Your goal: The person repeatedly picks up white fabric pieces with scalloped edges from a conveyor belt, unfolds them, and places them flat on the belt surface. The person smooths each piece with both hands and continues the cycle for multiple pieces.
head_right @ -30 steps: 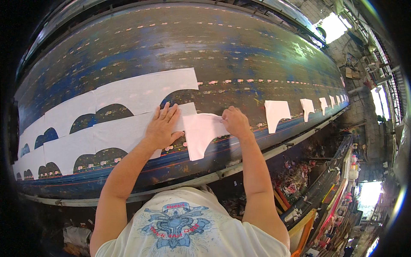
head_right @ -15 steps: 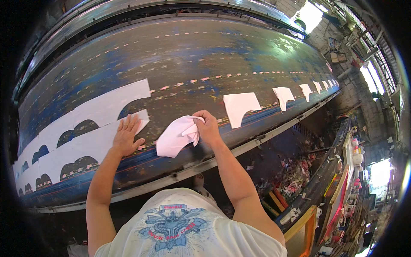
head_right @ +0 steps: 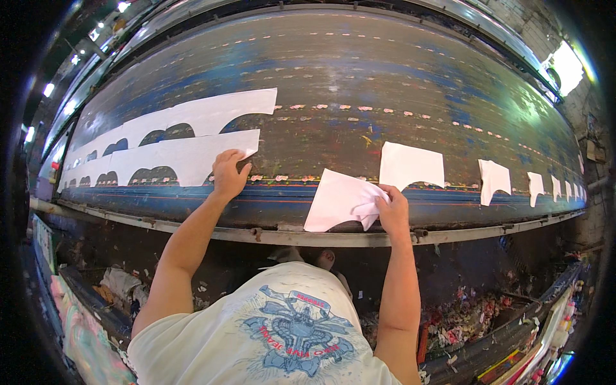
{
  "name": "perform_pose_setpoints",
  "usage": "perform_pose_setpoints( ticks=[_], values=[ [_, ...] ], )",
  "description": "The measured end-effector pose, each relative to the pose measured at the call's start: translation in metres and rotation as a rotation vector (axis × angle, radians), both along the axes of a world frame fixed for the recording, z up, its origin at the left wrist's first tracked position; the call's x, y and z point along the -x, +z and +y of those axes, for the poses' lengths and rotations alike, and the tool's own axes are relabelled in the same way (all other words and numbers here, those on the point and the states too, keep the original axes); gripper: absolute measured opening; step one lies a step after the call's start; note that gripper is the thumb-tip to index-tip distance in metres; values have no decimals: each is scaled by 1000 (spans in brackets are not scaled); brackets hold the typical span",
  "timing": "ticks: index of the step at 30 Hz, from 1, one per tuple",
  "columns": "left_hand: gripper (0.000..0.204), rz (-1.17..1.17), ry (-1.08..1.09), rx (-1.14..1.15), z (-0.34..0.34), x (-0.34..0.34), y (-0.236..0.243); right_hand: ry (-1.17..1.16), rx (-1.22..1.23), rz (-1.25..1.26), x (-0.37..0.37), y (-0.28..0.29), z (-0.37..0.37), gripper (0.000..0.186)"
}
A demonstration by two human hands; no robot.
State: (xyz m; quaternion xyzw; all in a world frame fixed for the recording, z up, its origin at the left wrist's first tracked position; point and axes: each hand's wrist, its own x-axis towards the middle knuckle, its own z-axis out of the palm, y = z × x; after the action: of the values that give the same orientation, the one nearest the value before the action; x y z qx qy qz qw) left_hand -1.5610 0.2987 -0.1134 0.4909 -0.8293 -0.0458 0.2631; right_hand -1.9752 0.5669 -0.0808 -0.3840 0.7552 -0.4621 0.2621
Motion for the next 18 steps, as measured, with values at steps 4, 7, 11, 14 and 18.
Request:
perform_pose_setpoints(
  ticks=[4, 7, 11, 14, 18],
  values=[
    [22, 86, -151, -42, -14, 0, 10, -8, -18, 116, 1, -16, 0, 38],
    [21, 198, -370, -145, -18, 10, 17, -68, -78, -24, 2, -14, 5, 38],
    [24, 400, -339, -393, -6, 15, 23, 119, -330, 239, 13, 10, -4, 36],
    [29, 440, -423, -398, 4, 50, 31, 206, -231, 121, -3, 40, -23, 25],
    [35, 496, -826, -364, 45, 138, 78, 426, -127, -154, -23, 70, -35, 17]
  ],
)
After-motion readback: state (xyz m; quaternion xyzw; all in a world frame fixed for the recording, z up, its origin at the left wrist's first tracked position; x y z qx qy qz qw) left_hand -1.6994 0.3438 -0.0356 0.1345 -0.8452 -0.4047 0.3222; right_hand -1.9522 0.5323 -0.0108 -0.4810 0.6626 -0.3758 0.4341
